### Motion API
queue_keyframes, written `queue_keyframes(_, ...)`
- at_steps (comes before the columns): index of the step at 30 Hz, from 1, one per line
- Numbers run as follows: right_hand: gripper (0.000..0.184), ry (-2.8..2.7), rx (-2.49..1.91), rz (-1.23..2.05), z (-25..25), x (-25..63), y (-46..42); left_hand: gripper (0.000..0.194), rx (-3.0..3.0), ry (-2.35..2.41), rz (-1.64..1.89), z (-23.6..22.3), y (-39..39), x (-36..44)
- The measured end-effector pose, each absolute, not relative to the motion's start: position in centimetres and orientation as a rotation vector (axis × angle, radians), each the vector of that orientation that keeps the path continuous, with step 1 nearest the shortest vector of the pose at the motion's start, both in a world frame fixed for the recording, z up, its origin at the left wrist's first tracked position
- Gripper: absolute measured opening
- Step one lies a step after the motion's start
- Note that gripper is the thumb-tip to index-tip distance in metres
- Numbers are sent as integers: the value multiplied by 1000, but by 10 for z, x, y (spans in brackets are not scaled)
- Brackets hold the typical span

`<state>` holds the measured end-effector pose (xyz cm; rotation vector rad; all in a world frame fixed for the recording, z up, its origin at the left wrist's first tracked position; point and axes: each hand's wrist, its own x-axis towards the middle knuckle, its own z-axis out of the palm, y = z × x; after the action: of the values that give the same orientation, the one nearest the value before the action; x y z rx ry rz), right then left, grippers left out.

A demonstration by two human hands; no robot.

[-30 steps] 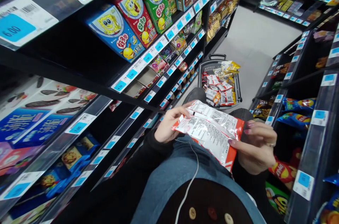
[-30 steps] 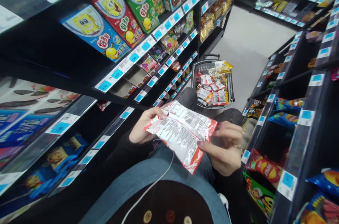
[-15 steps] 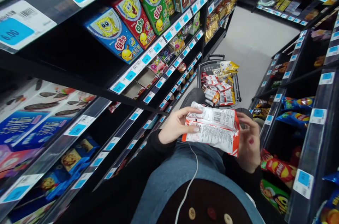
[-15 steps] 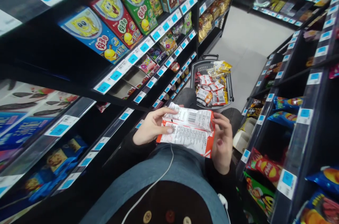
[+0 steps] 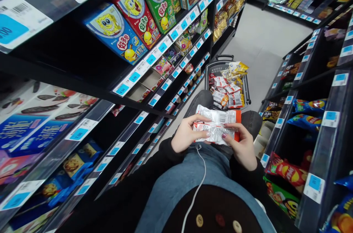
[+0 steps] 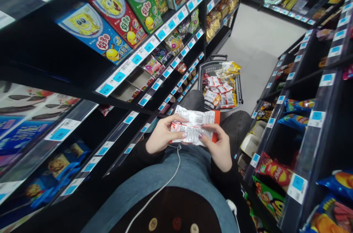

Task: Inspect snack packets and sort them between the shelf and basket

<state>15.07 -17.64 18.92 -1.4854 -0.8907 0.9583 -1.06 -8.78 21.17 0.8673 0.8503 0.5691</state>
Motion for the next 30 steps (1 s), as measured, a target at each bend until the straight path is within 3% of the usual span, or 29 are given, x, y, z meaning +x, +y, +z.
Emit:
queue_keyframes(6,8,-914,-1469,1003,191,157,-178,26,825,872,579,208,-89,-10)
queue_keyframes(14,12,-1012,-1463,1038,199,164,-177,14,911,798,589,209,-88,-10)
queue_keyframes(18,21,-1109,-1455,1093,203,166,-173,21,981,741,501,208,-81,-13)
queue_keyframes(23,18,-1064,-1502,1049,200,163,-169,11,1015,743,487,203,-78,-10)
queue_keyframes(27,17,-1088,-1494,1039,203,164,-170,13,1036,753,516,202,-78,-10)
queue_keyframes(30,14,-1145,-1454,1045,205,171,-174,32,975,704,626,203,-76,-11)
